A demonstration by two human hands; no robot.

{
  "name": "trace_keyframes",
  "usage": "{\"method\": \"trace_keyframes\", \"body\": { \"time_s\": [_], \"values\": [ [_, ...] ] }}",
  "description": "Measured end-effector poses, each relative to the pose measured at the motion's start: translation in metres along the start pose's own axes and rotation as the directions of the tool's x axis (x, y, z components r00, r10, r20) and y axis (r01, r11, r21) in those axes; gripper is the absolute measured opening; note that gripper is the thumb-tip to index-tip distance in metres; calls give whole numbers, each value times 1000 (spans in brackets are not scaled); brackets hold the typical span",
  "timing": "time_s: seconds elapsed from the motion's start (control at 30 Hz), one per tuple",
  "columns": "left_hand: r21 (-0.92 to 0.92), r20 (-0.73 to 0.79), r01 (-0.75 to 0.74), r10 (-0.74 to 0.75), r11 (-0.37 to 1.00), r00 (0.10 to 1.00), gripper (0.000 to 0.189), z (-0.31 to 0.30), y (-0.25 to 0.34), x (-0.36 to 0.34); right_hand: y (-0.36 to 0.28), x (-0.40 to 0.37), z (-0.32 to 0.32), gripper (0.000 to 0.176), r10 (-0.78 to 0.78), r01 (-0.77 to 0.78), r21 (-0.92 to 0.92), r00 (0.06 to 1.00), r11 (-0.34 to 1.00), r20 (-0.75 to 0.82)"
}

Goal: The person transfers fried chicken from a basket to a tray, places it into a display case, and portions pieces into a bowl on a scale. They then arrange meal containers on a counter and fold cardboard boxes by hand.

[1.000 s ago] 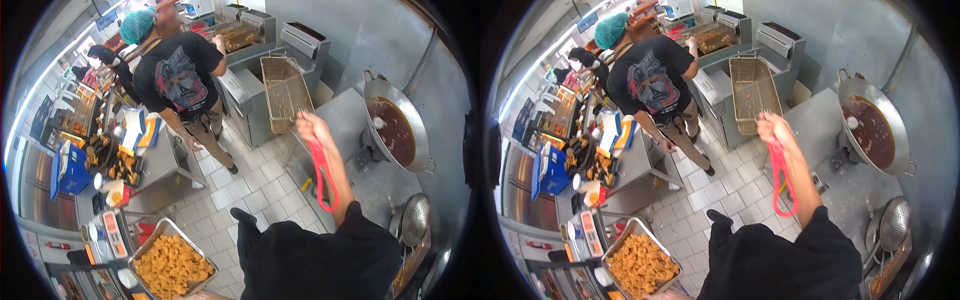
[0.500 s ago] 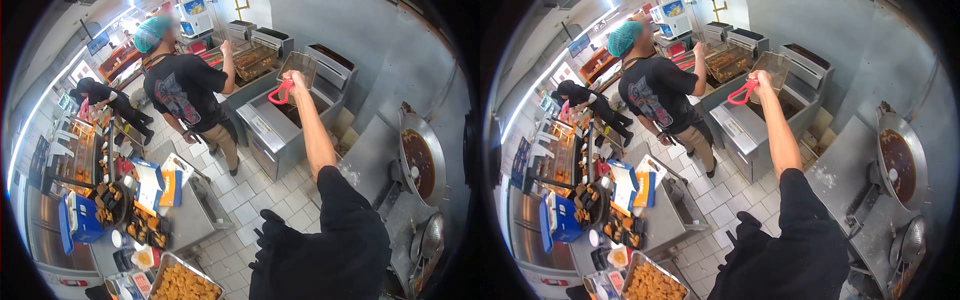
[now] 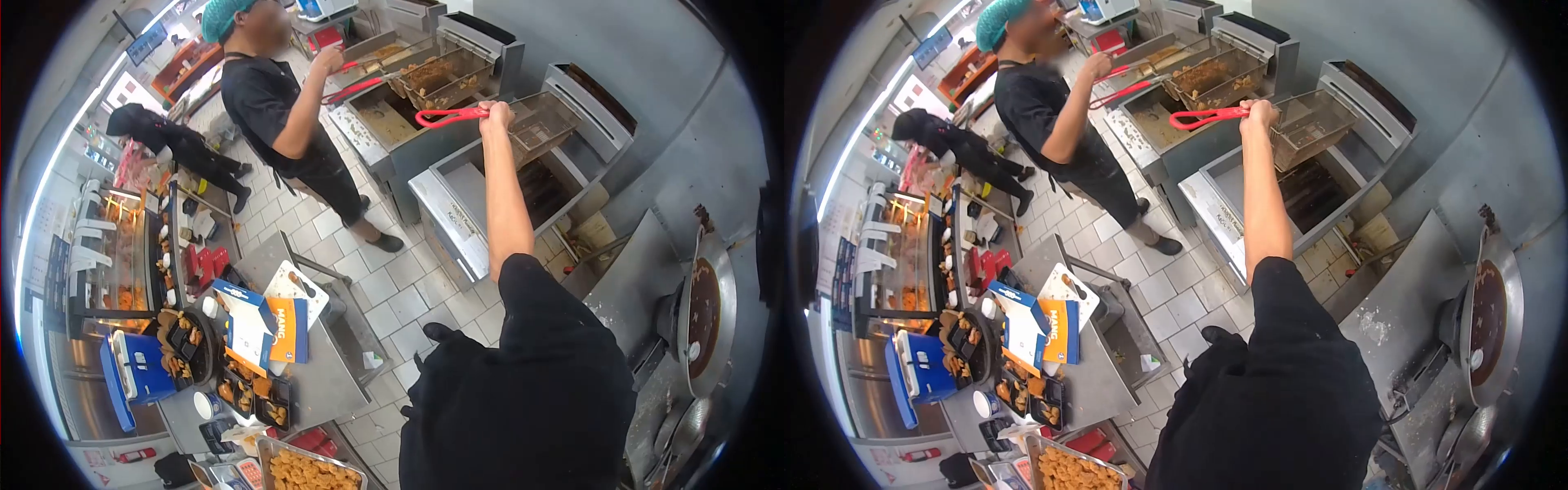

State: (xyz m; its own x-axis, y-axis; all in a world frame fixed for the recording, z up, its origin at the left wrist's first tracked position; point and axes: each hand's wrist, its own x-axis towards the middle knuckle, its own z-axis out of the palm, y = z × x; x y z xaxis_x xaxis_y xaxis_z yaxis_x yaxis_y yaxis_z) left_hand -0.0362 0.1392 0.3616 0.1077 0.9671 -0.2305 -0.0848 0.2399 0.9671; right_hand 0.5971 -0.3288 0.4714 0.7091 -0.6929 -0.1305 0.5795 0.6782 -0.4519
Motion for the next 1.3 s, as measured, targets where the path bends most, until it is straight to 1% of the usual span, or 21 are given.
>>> {"method": "trace_keyframes", "body": {
  "time_s": [0.2, 0.27, 0.3, 0.4, 0.43, 0.47, 0.53, 0.57, 0.6, 0.67, 0.73, 0.8, 0.87, 0.97, 1.03, 1.1, 1.13, 1.17, 1.23, 1.27, 1.3],
  "values": [
    [-26, -226, -48, 41, 999, 973, 78, -61, 15, -15, 76, 68, -73, 22, 88, -80, -127, 995, 989, 52],
    [-26, -343, -78, 64, 997, 937, 78, -96, 24, -38, 67, 60, -87, 12, 56, -39, -349, 998, 936, 38],
    [-35, -400, -86, 65, 996, 914, 78, -112, 27, -53, 51, 56, -93, 14, 139, -74, -293, 969, 953, 205],
    [3, -540, -104, 89, 995, 837, 78, -141, 31, -88, 44, 140, -114, 31, 327, -232, -319, 901, 919, 286],
    [-2, -573, -115, 93, 993, 814, 78, -148, 31, -93, 7, 3, -71, 52, 334, -271, -414, 939, 869, 86],
    [17, -605, -100, 90, 995, 791, 78, -152, 34, -87, 14, -18, -78, 67, 348, -285, -570, 938, 770, 1],
    [16, -658, -110, 93, 994, 747, 77, -163, 30, -94, 21, -152, -89, 58, -2, 113, -821, 991, 560, 134],
    [22, -677, -111, 97, 994, 729, 77, -170, 26, -91, 30, -222, -116, 38, 51, 454, -801, 858, 390, 511],
    [26, -693, -113, 99, 993, 714, 77, -177, 22, -88, 48, -286, -154, 27, 107, 727, -587, 592, 356, 799],
    [18, -719, -125, 99, 992, 688, 77, -195, 12, -81, 39, -463, -183, 38, 860, 562, -825, 391, 60, 329],
    [9, -738, -148, 106, 989, 666, 77, -216, 0, -76, 78, -432, -395, 32, 987, 736, -660, -148, 147, 54],
    [0, -754, -156, 102, 988, 649, 77, -249, -4, -75, 80, -431, -465, 37, 884, 948, -314, -194, 58, -425],
    [-36, -760, -181, 91, 983, 644, 77, -275, -14, -68, 98, -439, -474, 43, 666, 986, 106, -8, 130, -746],
    [-80, -766, -204, 71, 976, 638, 77, -329, -22, -58, 94, -473, -462, 50, 925, 987, -163, -52, -11, -377],
    [-196, -701, -238, 34, 951, 712, 77, -391, -33, -59, 61, -500, -492, 62, 810, 891, -312, -437, 330, -391],
    [-230, -743, -198, -40, 953, 669, 76, -443, -45, -53, 23, -519, -527, 77, 550, 652, -470, -757, 595, -353],
    [-246, -760, -179, -75, 953, 646, 76, -458, -37, -51, 35, -518, -521, 79, 740, 894, -406, -400, 188, -540],
    [-423, -680, -253, -121, 870, 723, 72, -456, -34, -50, 56, -517, -512, 78, 846, 960, 261, 57, 99, -530],
    [-292, -733, -202, -83, 935, 675, 70, -485, -41, -59, 60, -568, -471, 70, 924, 930, 281, 306, -238, -229],
    [-231, -770, -214, -44, 949, 637, 69, -499, -51, -49, 64, -551, -508, 64, 999, 962, -272, -10, 20, 36],
    [-320, -779, -211, -129, 924, 614, 68, -483, -33, -33, 45, -596, -490, 59, 971, 862, -447, -210, 238, 112]
  ]
}}
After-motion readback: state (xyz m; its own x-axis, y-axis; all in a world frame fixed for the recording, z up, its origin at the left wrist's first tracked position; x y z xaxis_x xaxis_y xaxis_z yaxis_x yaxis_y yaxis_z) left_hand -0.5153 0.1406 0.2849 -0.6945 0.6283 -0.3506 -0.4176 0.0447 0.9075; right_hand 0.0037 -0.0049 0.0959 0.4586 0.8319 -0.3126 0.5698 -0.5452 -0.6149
